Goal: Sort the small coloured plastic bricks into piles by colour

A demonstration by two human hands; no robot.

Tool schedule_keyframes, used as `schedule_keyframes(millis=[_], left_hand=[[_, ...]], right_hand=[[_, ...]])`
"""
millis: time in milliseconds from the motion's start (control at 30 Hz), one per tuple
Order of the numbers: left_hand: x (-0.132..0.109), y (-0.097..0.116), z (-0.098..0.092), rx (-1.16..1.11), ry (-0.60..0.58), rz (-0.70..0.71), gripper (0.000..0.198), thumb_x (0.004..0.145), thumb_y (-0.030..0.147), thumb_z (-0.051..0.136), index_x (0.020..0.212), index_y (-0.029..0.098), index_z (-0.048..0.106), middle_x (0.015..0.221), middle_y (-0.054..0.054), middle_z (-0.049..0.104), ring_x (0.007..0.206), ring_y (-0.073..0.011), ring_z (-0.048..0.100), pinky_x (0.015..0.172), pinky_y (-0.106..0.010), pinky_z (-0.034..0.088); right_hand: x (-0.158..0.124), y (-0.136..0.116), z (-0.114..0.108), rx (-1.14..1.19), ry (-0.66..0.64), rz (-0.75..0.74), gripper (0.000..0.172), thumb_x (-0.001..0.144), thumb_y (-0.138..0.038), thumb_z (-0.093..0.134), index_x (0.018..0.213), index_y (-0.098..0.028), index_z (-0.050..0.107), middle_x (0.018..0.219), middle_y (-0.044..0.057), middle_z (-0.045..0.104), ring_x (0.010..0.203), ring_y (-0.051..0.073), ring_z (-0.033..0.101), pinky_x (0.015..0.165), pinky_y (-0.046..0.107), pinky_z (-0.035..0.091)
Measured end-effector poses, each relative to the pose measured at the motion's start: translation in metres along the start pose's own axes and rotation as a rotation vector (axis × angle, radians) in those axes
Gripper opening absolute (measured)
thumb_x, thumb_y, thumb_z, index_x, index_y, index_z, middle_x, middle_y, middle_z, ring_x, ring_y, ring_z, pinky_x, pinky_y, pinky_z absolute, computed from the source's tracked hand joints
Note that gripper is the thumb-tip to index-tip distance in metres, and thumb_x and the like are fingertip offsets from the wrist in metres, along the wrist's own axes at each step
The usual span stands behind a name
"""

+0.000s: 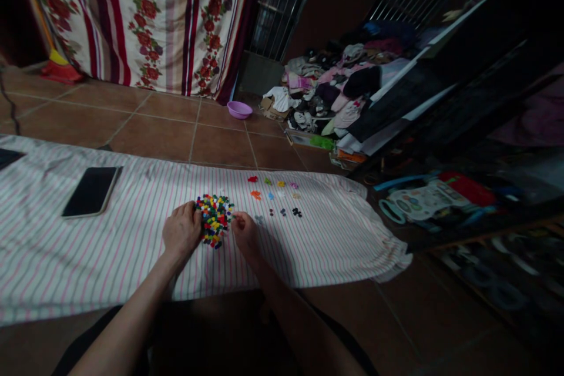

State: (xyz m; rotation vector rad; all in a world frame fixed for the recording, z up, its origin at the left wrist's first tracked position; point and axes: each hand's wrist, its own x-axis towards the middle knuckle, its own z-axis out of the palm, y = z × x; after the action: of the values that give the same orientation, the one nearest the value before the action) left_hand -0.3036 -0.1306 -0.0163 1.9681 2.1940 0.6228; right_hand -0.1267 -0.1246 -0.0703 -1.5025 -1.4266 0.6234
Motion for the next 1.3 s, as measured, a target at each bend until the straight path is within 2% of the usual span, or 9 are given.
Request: schedule_keyframes(millis=[200, 367, 500, 600, 700, 1000, 1300], left_hand=[[0.003, -0.005, 0.006, -0.012, 0.026, 0.008, 0.038, 0.093, 0.026, 0.029, 0.113, 0.016, 0.060, 0.111, -0.012, 0.068, 0.105, -0.0251, 0.061, 0.086, -0.037, 0.047], [0.004, -0.010, 0.008, -0.024, 0.011, 0.041, 0.036, 0.090, 0.022, 0.033, 0.108, 0.017, 0.063, 0.108, -0.011, 0.069, 0.102, -0.0253, 0.061, 0.086, -0.037, 0.047], [0.004, -0.006, 0.003, 0.020, -0.024, 0.034, 0.036, 0.090, 0.022, 0.034, 0.110, 0.016, 0.063, 0.112, -0.010, 0.069, 0.104, -0.0255, 0.061, 0.087, -0.037, 0.046], [0.003, -0.002, -0.002, 0.036, -0.055, 0.004, 0.037, 0.091, 0.021, 0.033, 0.113, 0.016, 0.062, 0.116, -0.009, 0.068, 0.107, -0.0245, 0.060, 0.088, -0.035, 0.046], [0.003, 0.000, -0.005, 0.042, -0.069, -0.010, 0.037, 0.091, 0.021, 0.034, 0.115, 0.016, 0.062, 0.117, -0.009, 0.068, 0.108, -0.0240, 0.059, 0.088, -0.034, 0.046], [0.004, 0.000, -0.006, 0.055, -0.054, 0.004, 0.035, 0.091, 0.021, 0.036, 0.111, 0.017, 0.064, 0.114, -0.008, 0.069, 0.104, -0.0231, 0.061, 0.086, -0.034, 0.046], [0.004, 0.002, -0.011, 0.054, -0.085, -0.011, 0.036, 0.093, 0.021, 0.034, 0.114, 0.017, 0.063, 0.116, -0.008, 0.068, 0.107, -0.0241, 0.060, 0.086, -0.036, 0.047]], right_hand=[[0.008, 0.002, -0.002, 0.036, -0.006, 0.014, 0.023, 0.078, -0.028, 0.050, 0.090, -0.021, 0.068, 0.073, 0.002, 0.069, 0.067, 0.018, 0.066, 0.060, 0.028, 0.055], [0.013, 0.006, -0.007, 0.026, -0.004, 0.007, 0.021, 0.078, -0.028, 0.051, 0.088, -0.020, 0.067, 0.067, 0.002, 0.067, 0.066, 0.019, 0.065, 0.059, 0.028, 0.053], [0.020, 0.004, -0.012, 0.023, 0.043, 0.023, 0.023, 0.077, -0.030, 0.052, 0.094, -0.020, 0.063, 0.072, 0.002, 0.068, 0.066, 0.018, 0.066, 0.062, 0.028, 0.053], [0.031, -0.001, -0.017, 0.013, 0.087, 0.031, 0.017, 0.074, -0.029, 0.052, 0.088, -0.020, 0.060, 0.073, 0.002, 0.068, 0.069, 0.018, 0.067, 0.067, 0.029, 0.054], [0.045, -0.004, -0.023, -0.017, 0.071, 0.024, 0.011, 0.072, -0.027, 0.053, 0.080, -0.021, 0.059, 0.073, 0.002, 0.068, 0.071, 0.018, 0.067, 0.070, 0.029, 0.054], [0.081, -0.004, -0.033, -0.313, 0.040, 0.021, 0.014, 0.076, -0.020, 0.053, 0.085, -0.021, 0.064, 0.077, 0.002, 0.070, 0.073, 0.017, 0.066, 0.072, 0.026, 0.049], [0.087, -0.004, -0.012, -0.589, -0.098, -0.082, 0.019, 0.083, -0.013, 0.053, 0.097, -0.019, 0.065, 0.092, 0.006, 0.072, 0.088, 0.018, 0.066, 0.079, 0.026, 0.046]])
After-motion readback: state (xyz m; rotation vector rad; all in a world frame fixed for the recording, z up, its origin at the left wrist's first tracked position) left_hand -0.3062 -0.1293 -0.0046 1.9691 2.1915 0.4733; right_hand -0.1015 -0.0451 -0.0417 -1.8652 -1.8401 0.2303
